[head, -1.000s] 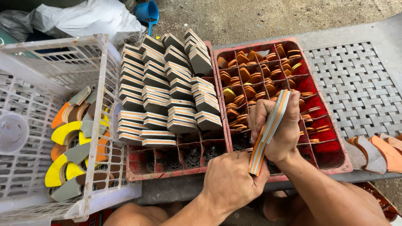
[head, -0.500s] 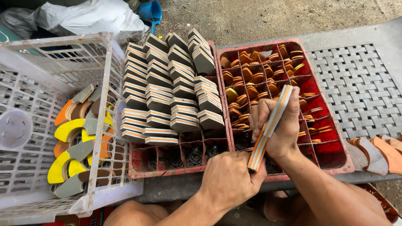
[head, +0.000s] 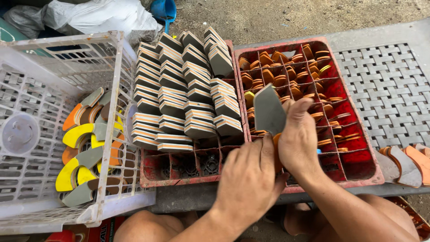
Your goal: The person assembles small curved plastic pieces onto rectangular layered blocks by hand. They pick up a block, attach a colored curved piece, and place the assembled unit into a compartmentalized tray. The process repeats with different colored pieces.
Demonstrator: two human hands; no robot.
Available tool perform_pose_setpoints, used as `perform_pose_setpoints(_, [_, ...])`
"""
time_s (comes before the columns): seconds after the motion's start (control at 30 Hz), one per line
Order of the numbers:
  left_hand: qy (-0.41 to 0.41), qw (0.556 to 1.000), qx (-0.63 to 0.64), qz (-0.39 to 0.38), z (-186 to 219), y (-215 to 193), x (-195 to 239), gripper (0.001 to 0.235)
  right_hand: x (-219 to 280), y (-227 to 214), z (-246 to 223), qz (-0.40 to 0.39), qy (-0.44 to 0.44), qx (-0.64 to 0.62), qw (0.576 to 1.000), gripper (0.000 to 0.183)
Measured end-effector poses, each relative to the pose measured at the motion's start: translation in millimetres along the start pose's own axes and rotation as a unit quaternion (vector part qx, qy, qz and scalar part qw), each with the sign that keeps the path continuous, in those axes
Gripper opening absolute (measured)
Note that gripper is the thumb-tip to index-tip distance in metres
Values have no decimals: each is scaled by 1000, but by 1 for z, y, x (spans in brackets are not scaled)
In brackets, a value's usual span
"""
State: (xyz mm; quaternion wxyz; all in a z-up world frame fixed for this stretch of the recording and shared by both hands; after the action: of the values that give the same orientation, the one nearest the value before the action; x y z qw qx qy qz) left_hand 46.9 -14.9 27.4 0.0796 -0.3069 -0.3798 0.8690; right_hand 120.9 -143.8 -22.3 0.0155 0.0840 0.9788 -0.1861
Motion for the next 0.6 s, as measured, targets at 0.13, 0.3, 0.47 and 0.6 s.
perform_pose_setpoints(0.13, [-49,997,48,-47,-14,7,8,59,2,8,6,-75,38,13,996,65])
perform_pose_setpoints(0.3, [-245,879,401,-75,-51,-7,13,36,1,-23,-23,-91,-80,-89,989,49])
perform_pose_setpoints(0.47, [-292,843,436,-118,-40,-6,8,29,26,-42,-82,119,-413,94,898,48])
perform_pose_setpoints(0.6, [-177,877,439,-83,-17,-7,0,32,36,-24,-96,49,-510,102,853,52])
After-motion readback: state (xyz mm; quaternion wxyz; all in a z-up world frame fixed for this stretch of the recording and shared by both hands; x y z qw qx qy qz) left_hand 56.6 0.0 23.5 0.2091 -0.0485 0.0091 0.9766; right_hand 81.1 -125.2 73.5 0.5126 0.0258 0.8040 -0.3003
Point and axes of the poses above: each hand's wrist, its own x-axis away from the middle knuckle, its own y-axis out of the palm, z = x × y, the point moved 6 cm from there along -x, towards the middle knuckle, and after that the axes turned 10 degrees about x, right-handed, at the moved point
